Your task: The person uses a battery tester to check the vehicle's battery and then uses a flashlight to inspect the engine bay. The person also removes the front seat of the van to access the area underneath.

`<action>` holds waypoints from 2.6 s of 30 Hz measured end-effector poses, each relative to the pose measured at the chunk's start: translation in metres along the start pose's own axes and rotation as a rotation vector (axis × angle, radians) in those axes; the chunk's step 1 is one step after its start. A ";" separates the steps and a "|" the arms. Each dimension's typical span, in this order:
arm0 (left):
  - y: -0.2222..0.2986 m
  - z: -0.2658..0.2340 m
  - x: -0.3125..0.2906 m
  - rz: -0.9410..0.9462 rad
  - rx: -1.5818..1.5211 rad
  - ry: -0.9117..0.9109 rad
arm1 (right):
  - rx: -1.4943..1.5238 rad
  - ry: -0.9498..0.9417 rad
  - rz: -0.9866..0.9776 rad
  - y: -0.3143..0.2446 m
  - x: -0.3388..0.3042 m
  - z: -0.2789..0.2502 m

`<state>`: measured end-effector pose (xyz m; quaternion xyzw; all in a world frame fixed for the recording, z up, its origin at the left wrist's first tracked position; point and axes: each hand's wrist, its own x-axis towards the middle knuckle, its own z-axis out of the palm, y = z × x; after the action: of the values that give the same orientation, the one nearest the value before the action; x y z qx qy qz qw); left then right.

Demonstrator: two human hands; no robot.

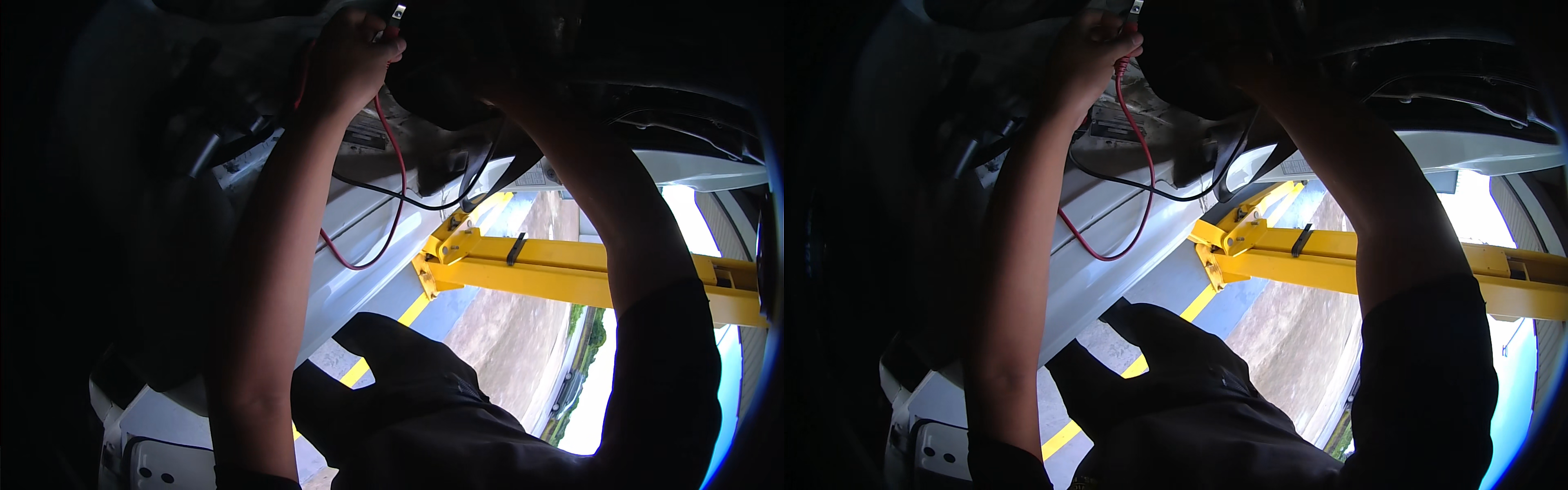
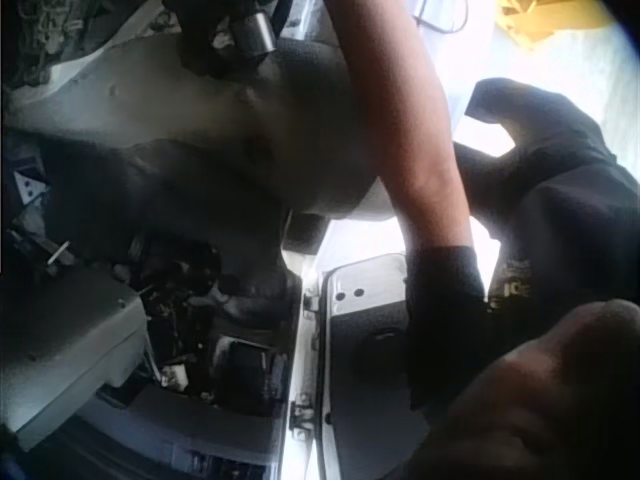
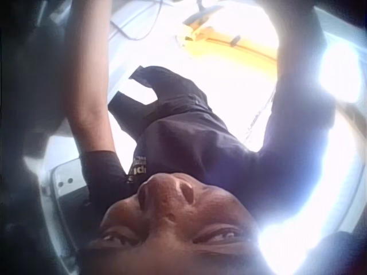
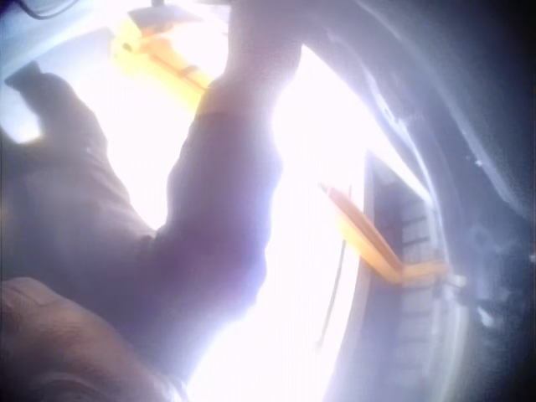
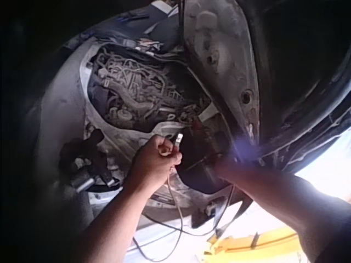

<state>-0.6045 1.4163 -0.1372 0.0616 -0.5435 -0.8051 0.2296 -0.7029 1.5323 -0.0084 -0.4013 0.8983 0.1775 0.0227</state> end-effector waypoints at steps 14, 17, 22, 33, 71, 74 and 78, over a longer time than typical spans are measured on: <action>-0.005 -0.009 -0.007 0.094 0.156 0.056 | 0.027 -0.014 -0.064 -0.022 0.019 -0.002; 0.005 -0.001 -0.014 0.114 0.228 0.075 | 0.022 -0.032 -0.046 -0.019 0.017 -0.001; 0.018 -0.007 -0.013 -0.153 -0.190 -0.024 | 0.085 -0.106 -0.025 -0.028 0.017 -0.012; 0.018 -0.003 0.007 -0.183 -0.327 0.203 | 1.554 -0.270 -0.140 -0.022 0.005 0.020; -0.096 0.116 0.289 -0.175 -0.124 -0.093 | 0.049 0.368 0.043 0.159 0.093 0.099; -0.068 0.106 0.266 -0.174 -0.071 -0.069 | 0.158 0.302 0.146 0.152 0.101 0.095; -0.058 0.133 0.257 -0.104 -0.060 -0.169 | -0.073 0.173 0.160 0.225 0.111 0.107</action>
<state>-0.8967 1.4346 -0.0972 0.0146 -0.5327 -0.8341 0.1425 -0.9528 1.6276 -0.0615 -0.3425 0.9191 0.1758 -0.0839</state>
